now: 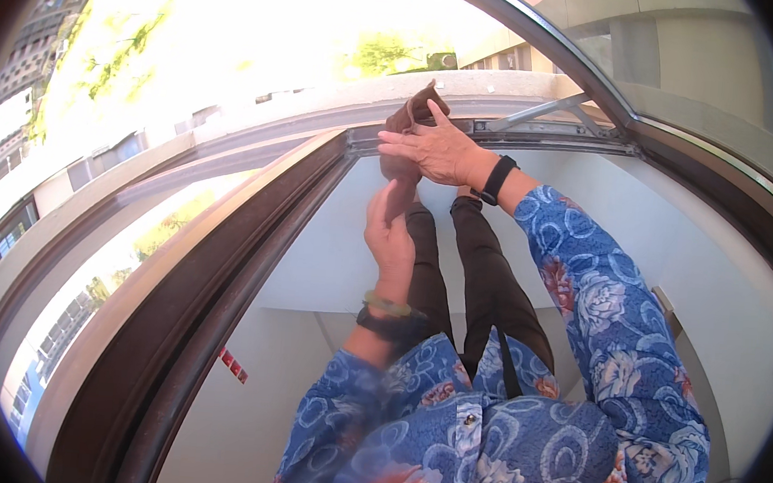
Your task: The person cleans the upper frame and glass of an open window with a brown cloth.
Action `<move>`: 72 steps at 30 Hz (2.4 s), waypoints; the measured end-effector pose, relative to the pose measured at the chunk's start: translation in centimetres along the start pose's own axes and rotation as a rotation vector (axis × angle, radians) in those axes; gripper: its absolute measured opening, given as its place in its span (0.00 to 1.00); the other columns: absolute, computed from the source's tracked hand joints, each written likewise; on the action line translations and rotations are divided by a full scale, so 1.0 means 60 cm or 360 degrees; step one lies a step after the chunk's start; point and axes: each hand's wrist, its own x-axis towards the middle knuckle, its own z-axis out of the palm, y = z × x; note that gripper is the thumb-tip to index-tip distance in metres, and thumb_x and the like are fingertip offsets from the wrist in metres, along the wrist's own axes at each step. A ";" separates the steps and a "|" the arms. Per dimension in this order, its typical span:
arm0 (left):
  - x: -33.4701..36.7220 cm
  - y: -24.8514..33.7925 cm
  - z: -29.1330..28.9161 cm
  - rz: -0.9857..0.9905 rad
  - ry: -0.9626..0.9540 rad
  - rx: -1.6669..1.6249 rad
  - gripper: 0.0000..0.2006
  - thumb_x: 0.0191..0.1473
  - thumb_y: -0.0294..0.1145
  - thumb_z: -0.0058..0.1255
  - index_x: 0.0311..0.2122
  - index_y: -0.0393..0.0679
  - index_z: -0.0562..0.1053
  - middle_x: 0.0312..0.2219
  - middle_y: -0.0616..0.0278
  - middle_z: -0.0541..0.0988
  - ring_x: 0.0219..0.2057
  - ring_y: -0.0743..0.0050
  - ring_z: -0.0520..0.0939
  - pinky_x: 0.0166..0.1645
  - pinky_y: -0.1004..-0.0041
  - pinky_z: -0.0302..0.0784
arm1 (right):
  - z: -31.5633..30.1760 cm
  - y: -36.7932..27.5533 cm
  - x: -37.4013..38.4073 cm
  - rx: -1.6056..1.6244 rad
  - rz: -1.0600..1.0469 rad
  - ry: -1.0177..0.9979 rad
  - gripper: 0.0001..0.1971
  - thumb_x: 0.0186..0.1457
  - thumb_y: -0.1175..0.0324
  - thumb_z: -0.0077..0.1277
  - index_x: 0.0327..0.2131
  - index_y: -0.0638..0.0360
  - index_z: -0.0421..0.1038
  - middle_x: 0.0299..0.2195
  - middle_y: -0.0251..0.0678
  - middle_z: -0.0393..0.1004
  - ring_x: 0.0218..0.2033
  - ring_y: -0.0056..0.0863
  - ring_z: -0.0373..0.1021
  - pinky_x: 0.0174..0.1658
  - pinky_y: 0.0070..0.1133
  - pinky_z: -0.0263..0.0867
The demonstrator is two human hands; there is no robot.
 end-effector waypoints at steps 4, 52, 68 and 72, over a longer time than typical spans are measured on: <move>0.018 -0.020 0.010 -0.0036 -0.0064 0.0006 0.15 0.56 0.17 0.41 0.48 0.35 0.72 0.45 0.59 0.73 0.42 0.74 0.76 0.49 0.75 0.71 | -0.021 0.068 0.025 -0.0174 -0.0077 -0.0039 0.17 0.62 0.61 0.37 0.53 0.36 0.65 0.57 0.17 0.63 0.60 0.21 0.57 0.66 0.43 0.38; -0.016 0.457 -0.218 0.1993 0.1221 0.0821 0.28 0.62 0.49 0.34 0.59 0.38 0.59 0.53 0.49 0.66 0.56 0.70 0.67 0.57 0.66 0.65 | 0.019 -0.085 0.067 0.0210 0.0716 0.0066 0.06 0.47 0.68 0.48 0.27 0.57 0.74 0.27 0.43 0.76 0.33 0.37 0.74 0.37 0.26 0.69; 0.040 0.447 -0.164 0.1509 0.1403 0.0300 0.36 0.55 0.60 0.37 0.54 0.32 0.65 0.47 0.45 0.72 0.43 0.76 0.80 0.34 0.73 0.80 | 0.023 -0.002 0.060 0.0599 0.0801 -0.0028 0.13 0.51 0.68 0.44 0.38 0.65 0.72 0.29 0.49 0.77 0.27 0.42 0.75 0.29 0.28 0.70; 0.010 0.416 -0.262 0.1722 0.1236 0.0720 0.37 0.52 0.62 0.39 0.53 0.36 0.67 0.46 0.48 0.74 0.42 0.75 0.80 0.33 0.73 0.81 | 0.027 -0.003 0.035 0.0790 0.0770 0.0293 0.10 0.53 0.64 0.44 0.37 0.51 0.72 0.31 0.41 0.77 0.32 0.39 0.75 0.34 0.27 0.69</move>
